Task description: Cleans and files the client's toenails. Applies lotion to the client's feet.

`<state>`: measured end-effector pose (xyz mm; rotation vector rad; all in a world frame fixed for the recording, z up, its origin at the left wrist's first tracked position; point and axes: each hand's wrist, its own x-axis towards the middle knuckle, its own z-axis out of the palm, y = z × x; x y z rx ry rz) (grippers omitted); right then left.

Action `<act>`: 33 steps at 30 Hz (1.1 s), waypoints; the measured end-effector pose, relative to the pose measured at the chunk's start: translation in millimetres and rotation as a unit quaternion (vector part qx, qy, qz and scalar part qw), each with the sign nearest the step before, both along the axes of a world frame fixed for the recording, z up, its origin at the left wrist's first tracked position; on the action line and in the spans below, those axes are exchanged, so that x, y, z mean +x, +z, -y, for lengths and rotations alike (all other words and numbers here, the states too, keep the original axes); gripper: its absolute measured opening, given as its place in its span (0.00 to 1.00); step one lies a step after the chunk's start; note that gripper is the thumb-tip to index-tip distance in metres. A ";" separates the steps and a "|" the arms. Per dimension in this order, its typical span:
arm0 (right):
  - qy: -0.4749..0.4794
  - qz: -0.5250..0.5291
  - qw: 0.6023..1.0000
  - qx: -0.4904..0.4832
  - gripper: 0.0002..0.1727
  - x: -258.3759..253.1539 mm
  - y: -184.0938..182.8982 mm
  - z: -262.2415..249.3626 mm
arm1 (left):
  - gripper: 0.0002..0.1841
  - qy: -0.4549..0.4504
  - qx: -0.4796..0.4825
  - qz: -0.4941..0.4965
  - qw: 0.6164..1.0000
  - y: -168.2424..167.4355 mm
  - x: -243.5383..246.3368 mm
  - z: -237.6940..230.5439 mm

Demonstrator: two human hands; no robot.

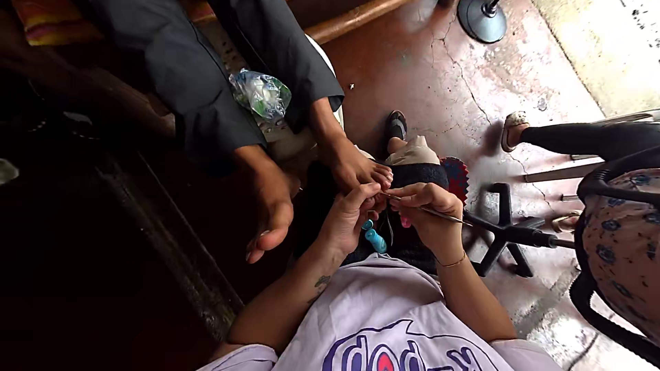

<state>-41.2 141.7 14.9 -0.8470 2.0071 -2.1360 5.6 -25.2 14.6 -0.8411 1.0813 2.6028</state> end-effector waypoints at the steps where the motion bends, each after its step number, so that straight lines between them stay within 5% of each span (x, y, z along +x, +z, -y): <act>1: 0.004 0.005 1.000 0.000 0.09 -1.4 0.9 -1.1 | 0.10 0.000 0.002 0.000 1.000 0.4 -0.3 -0.2; 28: 0.037 0.003 0.999 -0.032 0.10 -7.1 -5.2 -2.3 | 0.10 0.019 -0.001 -0.009 1.000 0.0 1.2 -2.5; 33: 0.089 0.075 0.992 -0.045 0.09 -13.3 -2.9 -11.3 | 0.10 0.015 0.005 -0.014 1.000 0.3 1.9 -1.0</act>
